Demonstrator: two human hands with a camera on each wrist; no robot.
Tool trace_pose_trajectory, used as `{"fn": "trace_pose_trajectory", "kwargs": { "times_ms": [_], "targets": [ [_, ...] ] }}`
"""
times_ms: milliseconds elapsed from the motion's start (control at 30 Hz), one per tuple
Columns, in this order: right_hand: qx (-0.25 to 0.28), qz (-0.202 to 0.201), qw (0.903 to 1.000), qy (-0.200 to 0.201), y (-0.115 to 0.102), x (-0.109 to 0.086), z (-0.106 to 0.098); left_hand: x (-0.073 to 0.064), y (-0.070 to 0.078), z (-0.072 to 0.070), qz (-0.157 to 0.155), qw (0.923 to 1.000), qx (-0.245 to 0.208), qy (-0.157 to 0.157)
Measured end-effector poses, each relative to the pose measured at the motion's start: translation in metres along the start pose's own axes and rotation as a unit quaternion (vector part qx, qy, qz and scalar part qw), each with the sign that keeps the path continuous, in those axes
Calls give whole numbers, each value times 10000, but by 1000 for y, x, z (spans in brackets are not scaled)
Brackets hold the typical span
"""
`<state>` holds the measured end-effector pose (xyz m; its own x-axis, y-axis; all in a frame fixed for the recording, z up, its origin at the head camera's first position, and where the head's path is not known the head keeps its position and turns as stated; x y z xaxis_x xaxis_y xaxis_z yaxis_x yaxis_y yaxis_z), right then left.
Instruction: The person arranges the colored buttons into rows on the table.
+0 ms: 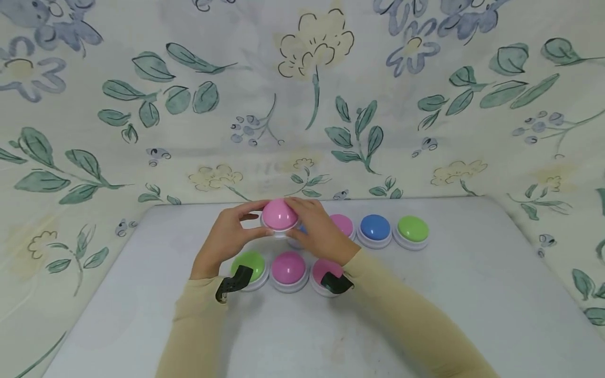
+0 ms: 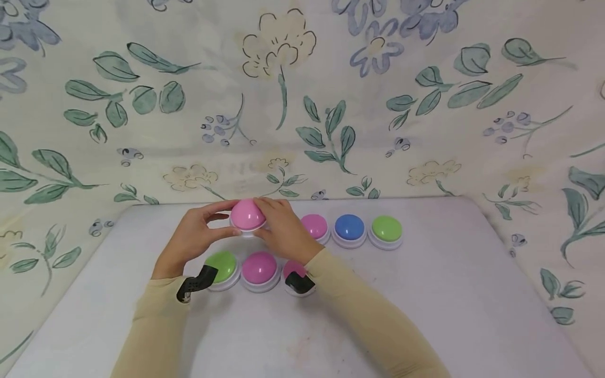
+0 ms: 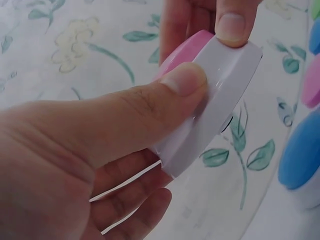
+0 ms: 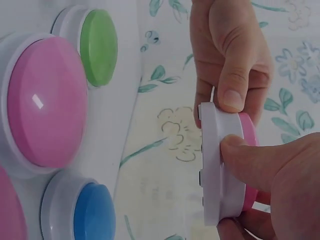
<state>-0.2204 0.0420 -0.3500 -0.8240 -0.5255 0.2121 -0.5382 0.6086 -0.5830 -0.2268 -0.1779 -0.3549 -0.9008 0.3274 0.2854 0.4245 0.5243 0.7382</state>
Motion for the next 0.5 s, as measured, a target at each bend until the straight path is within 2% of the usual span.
{"fn": "trace_pose_trajectory", "kwargs": {
  "times_ms": [200,500],
  "targets": [
    [39,-74,9998,178,9,-13,-7,3,12,12,252,9996,-80,38],
    [152,-181,9988,428,28,-43,-23,9,26,42,540,9984,-150,-98]
  ]
}}
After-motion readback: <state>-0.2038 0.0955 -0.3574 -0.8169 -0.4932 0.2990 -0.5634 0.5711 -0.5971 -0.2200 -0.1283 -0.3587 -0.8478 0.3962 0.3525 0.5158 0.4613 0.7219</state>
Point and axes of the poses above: each hand's wrist, its own x-axis towards the middle knuckle, its own z-axis out of the palm, y = z × x, the point moved 1 cm from there along x, towards the middle knuckle
